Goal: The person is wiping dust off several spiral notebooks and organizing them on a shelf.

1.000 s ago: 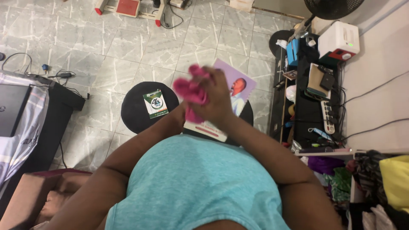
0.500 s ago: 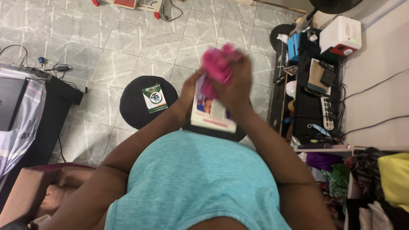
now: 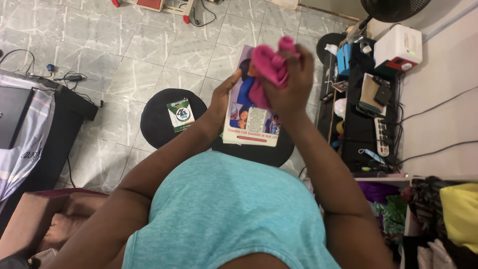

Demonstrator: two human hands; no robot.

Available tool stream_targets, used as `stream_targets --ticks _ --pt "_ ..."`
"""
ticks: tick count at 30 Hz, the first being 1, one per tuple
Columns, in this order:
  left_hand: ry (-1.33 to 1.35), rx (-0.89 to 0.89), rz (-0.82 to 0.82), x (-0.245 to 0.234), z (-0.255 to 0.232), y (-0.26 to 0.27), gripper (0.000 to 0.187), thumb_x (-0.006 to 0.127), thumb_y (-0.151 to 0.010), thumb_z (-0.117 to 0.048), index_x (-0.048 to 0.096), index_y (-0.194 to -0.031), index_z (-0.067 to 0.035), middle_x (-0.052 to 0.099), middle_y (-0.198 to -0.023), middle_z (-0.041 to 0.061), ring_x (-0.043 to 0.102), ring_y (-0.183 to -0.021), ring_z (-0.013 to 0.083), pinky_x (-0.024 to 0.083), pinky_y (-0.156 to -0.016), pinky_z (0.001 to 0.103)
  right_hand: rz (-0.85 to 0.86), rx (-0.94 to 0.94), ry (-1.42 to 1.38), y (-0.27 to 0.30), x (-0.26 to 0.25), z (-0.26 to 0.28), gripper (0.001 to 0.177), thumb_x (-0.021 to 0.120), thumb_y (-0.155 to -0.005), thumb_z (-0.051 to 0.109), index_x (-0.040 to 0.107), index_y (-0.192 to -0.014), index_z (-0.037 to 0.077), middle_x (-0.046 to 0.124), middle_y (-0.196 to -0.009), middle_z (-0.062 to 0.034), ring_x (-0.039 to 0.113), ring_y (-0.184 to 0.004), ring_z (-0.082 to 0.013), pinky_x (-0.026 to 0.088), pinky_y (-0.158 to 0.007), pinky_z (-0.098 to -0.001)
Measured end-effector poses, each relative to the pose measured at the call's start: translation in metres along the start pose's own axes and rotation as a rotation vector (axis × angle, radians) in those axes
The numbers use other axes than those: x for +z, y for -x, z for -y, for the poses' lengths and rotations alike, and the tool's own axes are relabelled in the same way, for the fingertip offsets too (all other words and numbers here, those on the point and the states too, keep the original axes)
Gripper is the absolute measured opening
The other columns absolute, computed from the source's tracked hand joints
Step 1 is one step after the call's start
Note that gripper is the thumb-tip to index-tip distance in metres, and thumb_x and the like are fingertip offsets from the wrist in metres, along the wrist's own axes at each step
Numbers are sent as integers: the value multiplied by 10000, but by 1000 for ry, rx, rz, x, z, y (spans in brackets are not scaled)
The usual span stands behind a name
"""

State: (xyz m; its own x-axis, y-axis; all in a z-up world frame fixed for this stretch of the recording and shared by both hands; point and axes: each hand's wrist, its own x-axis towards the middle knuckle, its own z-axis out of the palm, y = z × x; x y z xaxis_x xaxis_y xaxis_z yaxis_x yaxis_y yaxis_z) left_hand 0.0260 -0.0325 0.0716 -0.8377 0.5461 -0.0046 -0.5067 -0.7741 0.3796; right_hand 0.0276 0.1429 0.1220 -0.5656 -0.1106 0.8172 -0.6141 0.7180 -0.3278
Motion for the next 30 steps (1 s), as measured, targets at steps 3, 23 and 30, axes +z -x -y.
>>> stream_targets --ticks 3,23,30 --pt "-42 -74 19 4 -5 7 516 547 -1021 -420 595 -1304 9 737 -1112 185 757 -942 305 627 -890 440 -63 29 18 -8 4 -21 562 914 -877 205 579 -1311 83 509 -1373 -203 589 -1292 -393 580 -1072 -438" --pt "-182 -17 -129 -4 -20 8 355 582 -902 -169 630 -1206 6 729 -1001 172 750 -864 287 637 -822 414 -49 60 67 -5 17 -35 596 928 -896 165 551 -1351 88 486 -1422 -185 577 -1330 -381 546 -1111 -447" --pt "-631 -15 39 -102 3 -8 527 661 -794 147 572 -1313 119 665 -1187 197 705 -997 258 601 -886 390 26 -110 -72 -4 42 19 622 952 -803 181 588 -1302 107 500 -1374 -174 575 -1272 -365 567 -1044 -438"
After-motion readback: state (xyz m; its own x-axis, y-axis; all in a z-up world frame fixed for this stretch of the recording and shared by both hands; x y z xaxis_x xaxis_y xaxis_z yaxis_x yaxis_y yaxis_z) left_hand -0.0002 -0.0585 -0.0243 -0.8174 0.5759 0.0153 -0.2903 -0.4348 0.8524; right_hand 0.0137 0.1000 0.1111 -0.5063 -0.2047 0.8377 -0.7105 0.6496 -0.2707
